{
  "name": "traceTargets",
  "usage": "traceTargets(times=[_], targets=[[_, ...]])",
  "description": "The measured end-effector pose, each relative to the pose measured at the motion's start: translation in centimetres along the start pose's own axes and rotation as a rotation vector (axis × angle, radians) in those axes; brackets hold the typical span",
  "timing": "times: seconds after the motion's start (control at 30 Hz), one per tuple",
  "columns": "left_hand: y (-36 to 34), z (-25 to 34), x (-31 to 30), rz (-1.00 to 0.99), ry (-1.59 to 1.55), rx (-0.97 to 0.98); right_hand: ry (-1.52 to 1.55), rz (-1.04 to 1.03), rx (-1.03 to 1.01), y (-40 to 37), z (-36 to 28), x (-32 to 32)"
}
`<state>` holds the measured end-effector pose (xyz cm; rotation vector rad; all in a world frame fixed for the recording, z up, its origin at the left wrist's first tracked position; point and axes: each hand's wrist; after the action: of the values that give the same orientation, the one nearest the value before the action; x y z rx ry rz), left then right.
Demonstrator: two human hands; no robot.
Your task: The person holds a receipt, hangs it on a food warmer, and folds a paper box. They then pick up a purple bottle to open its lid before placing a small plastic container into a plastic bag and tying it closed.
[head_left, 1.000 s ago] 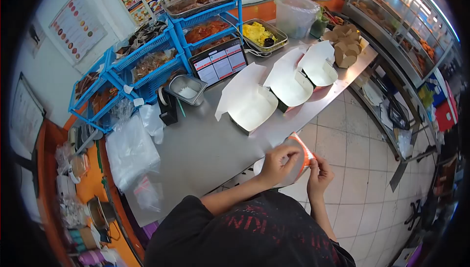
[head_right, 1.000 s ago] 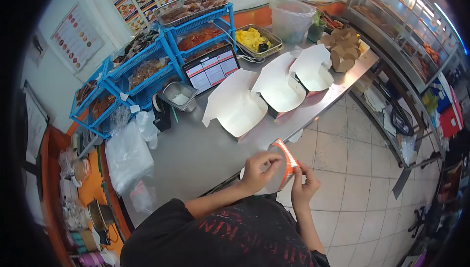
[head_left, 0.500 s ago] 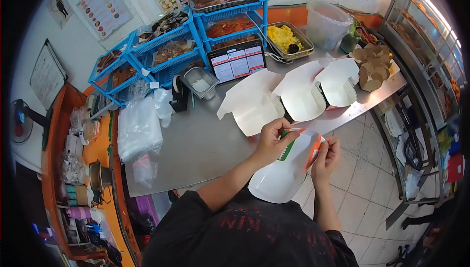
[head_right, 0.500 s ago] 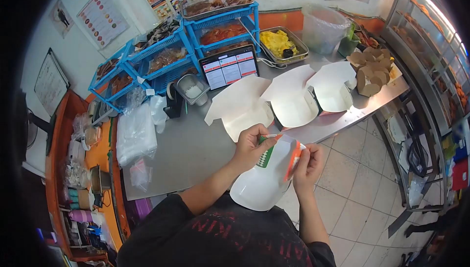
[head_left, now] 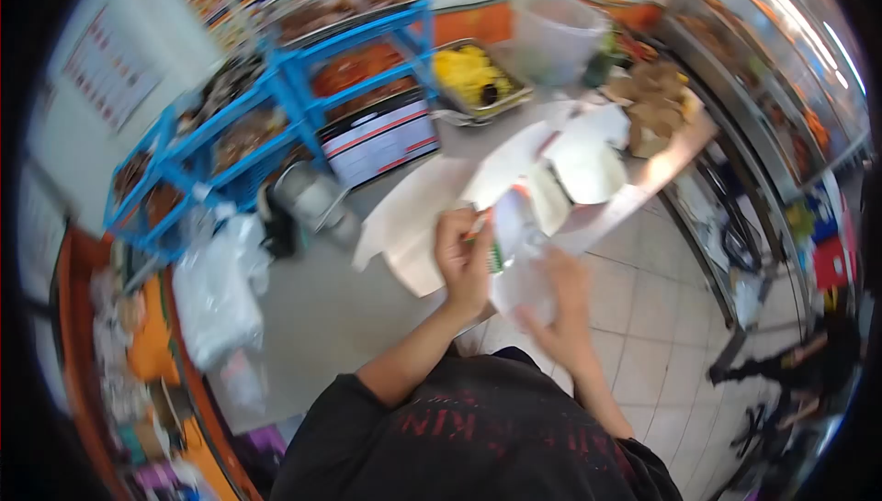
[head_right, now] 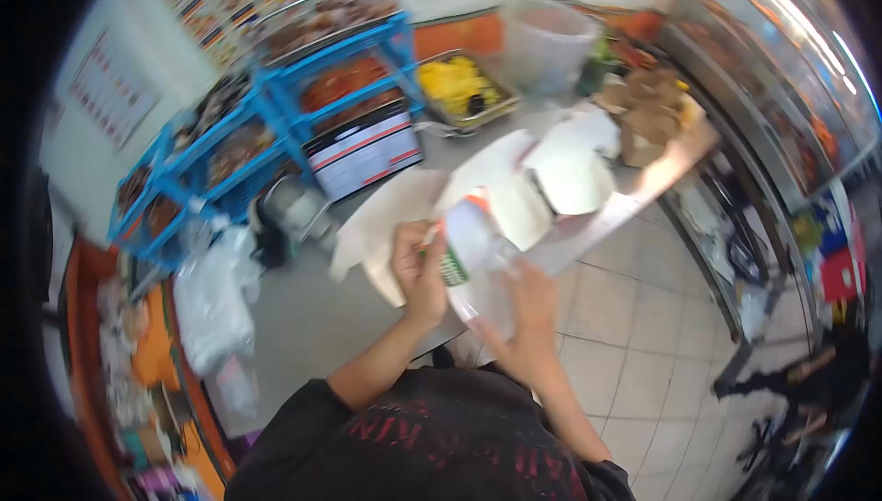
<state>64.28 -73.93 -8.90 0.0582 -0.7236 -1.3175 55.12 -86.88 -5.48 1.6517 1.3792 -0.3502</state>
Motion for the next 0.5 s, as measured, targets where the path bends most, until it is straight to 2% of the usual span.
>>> traceTargets(times=[0.03,0.1,0.13,0.2,0.23,0.3,0.4,0.43,0.5], targets=[[0.3,0.3,0.8,0.006,0.111,0.047,-0.028,-0.126,-0.025,0.0,-0.6,-0.3],[0.0,-0.4,1.5,0.033,0.01,-0.047,-0.114,-0.201,0.095,-0.8,-0.4,0.9],[0.0,0.0,2.5,0.041,-0.03,-0.073,-0.148,-0.161,0.135,-1.4,0.7,1.6],[-0.2,-1.3,2.5,-0.062,-0.011,-0.092,-0.227,-0.302,0.172,-1.9,3.3,2.8],[-0.3,-2.0,2.9,-0.107,0.003,-0.121,-0.242,-0.274,0.182,-1.8,4.3,2.3],[-0.3,-2.0,4.5,-0.203,-0.039,-0.149,-0.252,-0.044,0.173,-1.2,6.7,0.7],[-0.2,-3.4,5.0,-0.339,0.003,-0.218,-0.344,0.173,0.298,0.5,12.7,-2.1],[-0.3,-4.0,4.9,-0.398,0.071,-0.264,-0.424,0.175,0.362,1.2,15.1,-3.4],[-0.1,-5.0,5.1,-0.377,0.134,-0.281,-0.439,0.301,0.324,3.1,19.8,-5.5]])
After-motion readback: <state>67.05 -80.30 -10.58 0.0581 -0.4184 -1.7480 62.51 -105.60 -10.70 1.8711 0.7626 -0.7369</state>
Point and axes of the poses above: each hand's wrist, its own y-axis towards the middle knuckle, its own x-axis out of the palm, z = x × y, and after that the axes turned 3 degrees about -y, right-handed
